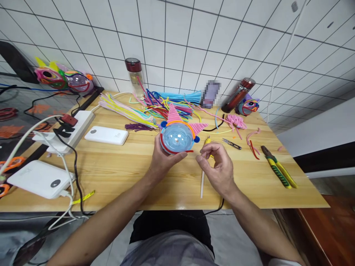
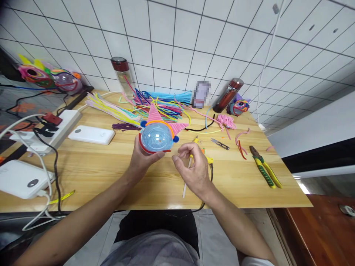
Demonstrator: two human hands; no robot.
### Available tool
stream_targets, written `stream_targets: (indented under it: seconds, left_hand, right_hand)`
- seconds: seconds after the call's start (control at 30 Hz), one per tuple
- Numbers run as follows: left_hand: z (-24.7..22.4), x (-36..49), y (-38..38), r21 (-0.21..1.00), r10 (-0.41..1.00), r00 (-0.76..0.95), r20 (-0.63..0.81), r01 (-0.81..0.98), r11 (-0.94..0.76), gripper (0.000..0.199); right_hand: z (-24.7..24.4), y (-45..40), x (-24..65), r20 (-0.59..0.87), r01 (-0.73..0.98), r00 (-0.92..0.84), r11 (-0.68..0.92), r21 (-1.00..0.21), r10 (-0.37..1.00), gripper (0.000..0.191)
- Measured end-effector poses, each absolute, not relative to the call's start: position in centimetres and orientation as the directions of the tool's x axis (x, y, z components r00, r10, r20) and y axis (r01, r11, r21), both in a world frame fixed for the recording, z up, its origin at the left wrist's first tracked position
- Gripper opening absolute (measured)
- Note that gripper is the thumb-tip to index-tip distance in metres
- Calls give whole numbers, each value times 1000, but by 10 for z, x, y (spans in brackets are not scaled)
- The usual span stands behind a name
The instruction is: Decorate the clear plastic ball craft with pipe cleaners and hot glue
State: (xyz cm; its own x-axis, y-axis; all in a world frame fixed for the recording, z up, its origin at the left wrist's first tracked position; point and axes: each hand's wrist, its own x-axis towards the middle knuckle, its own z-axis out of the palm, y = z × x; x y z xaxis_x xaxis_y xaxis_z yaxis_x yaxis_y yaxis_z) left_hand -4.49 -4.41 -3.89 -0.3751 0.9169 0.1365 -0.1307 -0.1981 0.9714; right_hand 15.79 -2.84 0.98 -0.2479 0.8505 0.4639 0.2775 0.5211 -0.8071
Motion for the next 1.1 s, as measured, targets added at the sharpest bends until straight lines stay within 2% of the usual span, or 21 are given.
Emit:
stream_targets:
  seconds: [0.17, 0.3, 0.4, 0.67, 1.1]
  left_hand:
    - [-38, -44, -47, 969, 914, -384, 131, -146, -200, 107]
    - [-37, -41, -50, 962, 887, -414, 202, -85, -259, 106]
    - [-37, -39, -51, 959, 869, -431, 243, -26, -282, 106]
    - [-41, -39, -51, 958, 871, -418, 256, -10, -287, 110]
    - [-39, -39, -53, 957, 880, -393, 267, 4, -289, 110]
  right_hand:
    - [11, -33, 140, 505, 271, -214, 548, -792, 836, 11]
    - [8, -31, 139, 301, 129, -223, 335, -934, 927, 17]
    - [3, -32, 137, 186, -1, -253, 192, -981, 949, 23]
    - [-11, -38, 130, 141, -83, -224, 125, -989, 964, 31]
    - [-8, -40, 123, 33, -282, -261, -43, -959, 965, 35]
